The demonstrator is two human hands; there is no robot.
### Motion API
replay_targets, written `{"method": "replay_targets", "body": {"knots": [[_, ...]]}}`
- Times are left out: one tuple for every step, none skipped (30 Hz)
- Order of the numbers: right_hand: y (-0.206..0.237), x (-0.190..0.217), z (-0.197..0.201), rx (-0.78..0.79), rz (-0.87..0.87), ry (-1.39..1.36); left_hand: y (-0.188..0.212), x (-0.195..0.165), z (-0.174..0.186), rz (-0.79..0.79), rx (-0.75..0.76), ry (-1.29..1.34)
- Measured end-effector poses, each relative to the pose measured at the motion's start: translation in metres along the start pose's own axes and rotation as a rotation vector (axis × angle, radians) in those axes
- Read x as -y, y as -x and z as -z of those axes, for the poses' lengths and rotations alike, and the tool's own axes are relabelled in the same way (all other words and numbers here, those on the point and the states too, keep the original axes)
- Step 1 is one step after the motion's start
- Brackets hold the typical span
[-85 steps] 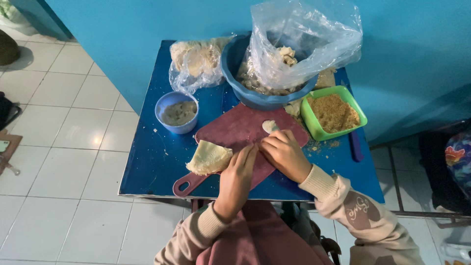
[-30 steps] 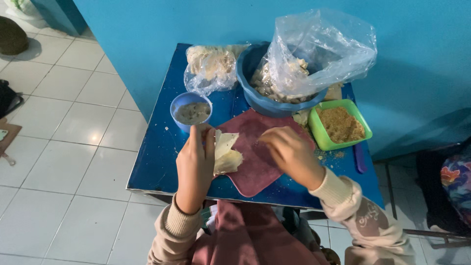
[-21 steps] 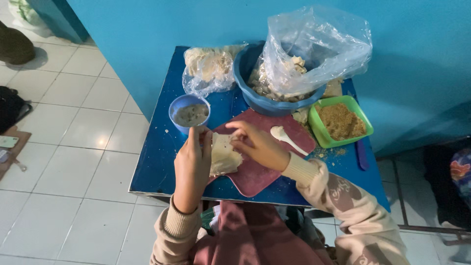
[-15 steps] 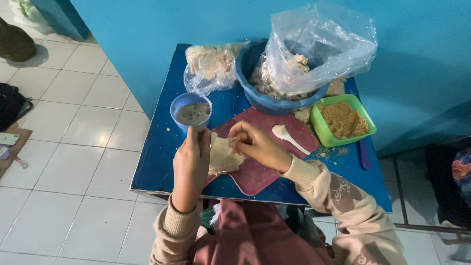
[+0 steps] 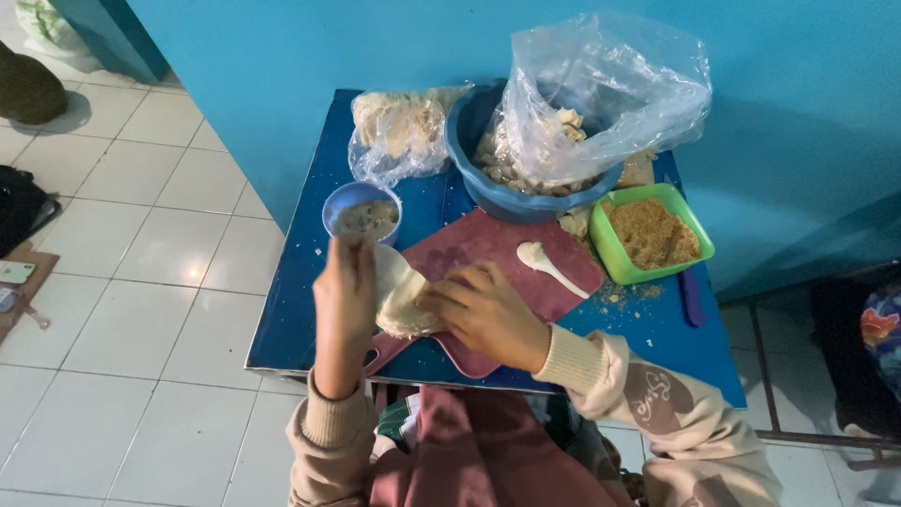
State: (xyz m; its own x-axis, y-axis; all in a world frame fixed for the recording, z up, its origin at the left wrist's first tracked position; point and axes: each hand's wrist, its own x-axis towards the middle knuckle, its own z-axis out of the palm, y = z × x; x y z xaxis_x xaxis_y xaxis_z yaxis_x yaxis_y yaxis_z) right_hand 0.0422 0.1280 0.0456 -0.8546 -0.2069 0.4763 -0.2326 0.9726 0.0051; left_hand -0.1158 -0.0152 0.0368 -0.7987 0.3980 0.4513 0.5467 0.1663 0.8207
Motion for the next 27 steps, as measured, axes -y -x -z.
{"method": "replay_targets", "body": {"knots": [[0.001,0.001,-0.001,-0.009,0.003,0.0,-0.002,-0.001,0.004,-0.039,-0.054,-0.012],[0.002,0.001,-0.002,-0.003,-0.001,-0.004,-0.004,-0.002,0.007,-0.078,-0.107,-0.023],[0.003,0.001,-0.004,0.003,-0.004,-0.008,-0.005,-0.005,0.01,-0.061,-0.122,-0.005],[0.005,0.0,-0.006,0.009,-0.007,-0.012,-0.005,-0.01,0.01,-0.043,-0.137,0.013],[0.007,-0.002,-0.007,-0.013,-0.007,-0.051,-0.004,-0.014,0.009,-0.026,-0.153,0.031],[0.01,-0.006,-0.007,-0.034,-0.007,-0.091,-0.001,-0.02,0.004,-0.043,-0.119,-0.008],[0.014,-0.011,-0.008,-0.056,-0.006,-0.131,0.003,-0.025,-0.002,-0.06,-0.087,-0.048],[0.019,-0.018,-0.006,-0.095,-0.091,-0.153,0.008,-0.03,-0.01,-0.077,-0.054,-0.087],[0.027,-0.029,-0.001,-0.133,-0.175,-0.173,0.015,-0.035,-0.022,-0.129,-0.06,-0.105],[0.035,-0.04,0.004,-0.169,-0.259,-0.192,0.024,-0.039,-0.035,-0.181,-0.067,-0.12],[0.043,-0.051,0.008,-0.153,-0.405,-0.131,0.026,-0.04,-0.049,-0.129,-0.007,-0.185],[0.052,-0.061,0.013,-0.136,-0.552,-0.07,0.028,-0.041,-0.065,-0.076,0.054,-0.249],[0.063,-0.067,0.015,-0.124,-0.616,-0.078,0.034,-0.042,-0.08,-0.124,0.056,-0.273],[0.073,-0.072,0.016,-0.114,-0.682,-0.084,0.043,-0.043,-0.095,-0.176,0.058,-0.295],[0.081,-0.077,0.015,-0.106,-0.749,-0.089,0.05,-0.044,-0.108,-0.23,0.059,-0.317],[0.087,-0.081,0.012,-0.105,-0.721,-0.061,0.057,-0.044,-0.12,-0.272,0.097,-0.378],[0.093,-0.084,0.008,-0.103,-0.695,-0.035,0.065,-0.044,-0.13,-0.315,0.136,-0.44],[0.097,-0.088,0.003,-0.104,-0.667,-0.007,0.07,-0.044,-0.137,-0.361,0.173,-0.502],[0.099,-0.094,0.0,-0.12,-0.662,-0.074,0.074,-0.044,-0.142,-0.375,0.193,-0.473],[0.101,-0.099,-0.002,-0.133,-0.657,-0.143,0.079,-0.045,-0.146,-0.386,0.214,-0.444],[0.104,-0.102,-0.004,-0.145,-0.655,-0.213,0.083,-0.045,-0.146,-0.397,0.24,-0.415],[0.107,-0.104,-0.005,-0.133,-0.676,-0.276,0.086,-0.044,-0.143,-0.427,0.239,-0.36],[0.108,-0.106,-0.006,-0.121,-0.695,-0.338,0.088,-0.042,-0.137,-0.458,0.236,-0.304],[0.109,-0.107,-0.006,-0.109,-0.714,-0.4,0.089,-0.04,-0.131,-0.488,0.234,-0.249],[0.11,-0.105,-0.004,-0.097,-0.722,-0.397,0.09,-0.04,-0.125,-0.495,0.238,-0.271],[0.111,-0.102,-0.002,-0.082,-0.729,-0.394,0.093,-0.039,-0.117,-0.5,0.24,-0.293],[0.111,-0.099,0.001,-0.069,-0.734,-0.39,0.094,-0.038,-0.11,-0.505,0.24,-0.316]]}}
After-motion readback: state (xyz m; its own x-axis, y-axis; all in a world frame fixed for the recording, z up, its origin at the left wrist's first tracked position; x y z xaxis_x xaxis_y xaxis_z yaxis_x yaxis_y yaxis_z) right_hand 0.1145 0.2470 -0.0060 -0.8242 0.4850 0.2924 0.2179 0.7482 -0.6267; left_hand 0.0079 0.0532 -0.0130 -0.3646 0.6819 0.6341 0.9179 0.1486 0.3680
